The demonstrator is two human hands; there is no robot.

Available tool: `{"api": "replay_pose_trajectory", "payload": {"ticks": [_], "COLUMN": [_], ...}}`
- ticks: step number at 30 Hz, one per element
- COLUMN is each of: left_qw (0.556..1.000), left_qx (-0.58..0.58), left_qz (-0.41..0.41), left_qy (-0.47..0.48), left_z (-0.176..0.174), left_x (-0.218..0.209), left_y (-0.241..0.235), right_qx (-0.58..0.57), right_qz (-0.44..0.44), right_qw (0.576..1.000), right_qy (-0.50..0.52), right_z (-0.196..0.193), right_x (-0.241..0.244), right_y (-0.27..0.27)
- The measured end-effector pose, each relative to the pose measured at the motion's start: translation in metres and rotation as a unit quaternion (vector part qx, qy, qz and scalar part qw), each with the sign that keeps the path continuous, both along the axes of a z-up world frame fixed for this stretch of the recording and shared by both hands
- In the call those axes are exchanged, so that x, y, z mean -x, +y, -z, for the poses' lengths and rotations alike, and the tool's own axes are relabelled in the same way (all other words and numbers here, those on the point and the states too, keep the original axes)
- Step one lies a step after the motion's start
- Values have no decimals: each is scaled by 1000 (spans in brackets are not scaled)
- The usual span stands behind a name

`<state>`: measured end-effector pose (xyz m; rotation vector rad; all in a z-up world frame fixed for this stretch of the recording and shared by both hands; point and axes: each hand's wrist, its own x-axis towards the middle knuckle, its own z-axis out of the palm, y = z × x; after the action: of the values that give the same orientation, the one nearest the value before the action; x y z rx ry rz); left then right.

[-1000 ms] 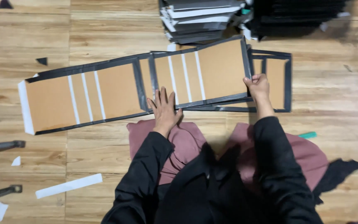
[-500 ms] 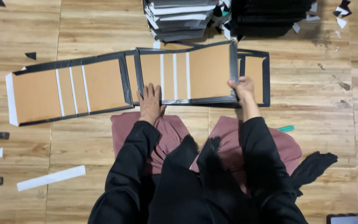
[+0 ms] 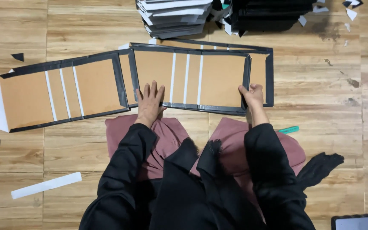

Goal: Using a tool to press down the edges of cardboard panels, then folding and stacking them.

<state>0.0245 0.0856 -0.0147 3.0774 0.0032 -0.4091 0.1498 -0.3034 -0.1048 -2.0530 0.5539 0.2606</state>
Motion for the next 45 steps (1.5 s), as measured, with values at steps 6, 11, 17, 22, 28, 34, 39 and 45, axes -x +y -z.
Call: {"api": "replay_pose_trajectory", "payload": {"ticks": [6,11,17,22,28,34,39,45], "left_qw": [998,997,984,921,909,873,866,877], "left_qx": [45,59,88,167,218,218,156,101], "left_qz": [-29,-1,-147,-352,-354,-408,-462,-434], "left_qy": [-18,-59,-43,11,13,-155,-114,-177], "left_z": [-17,-28,-49,-42,15,14,35,37], "left_x": [-3,-7,-6,3,9,41,90,99], "left_y": [-1,-5,-2,13,32,134,180,158], "right_qx": [-76,152,386,201,-259,-360,-124,41], "right_qz": [2,23,-46,-55,-182,-229,-286,-205], "right_qw": [997,978,918,930,940,902,947,973], "right_qy": [-18,-138,-77,-302,-125,56,81,97], "right_z": [-14,-42,-54,-74,-57,-49,1,-7], "right_x": [-6,-26,-5,11,76,74,41,32], "right_y": [18,-43,-60,30,224,351,398,418]}}
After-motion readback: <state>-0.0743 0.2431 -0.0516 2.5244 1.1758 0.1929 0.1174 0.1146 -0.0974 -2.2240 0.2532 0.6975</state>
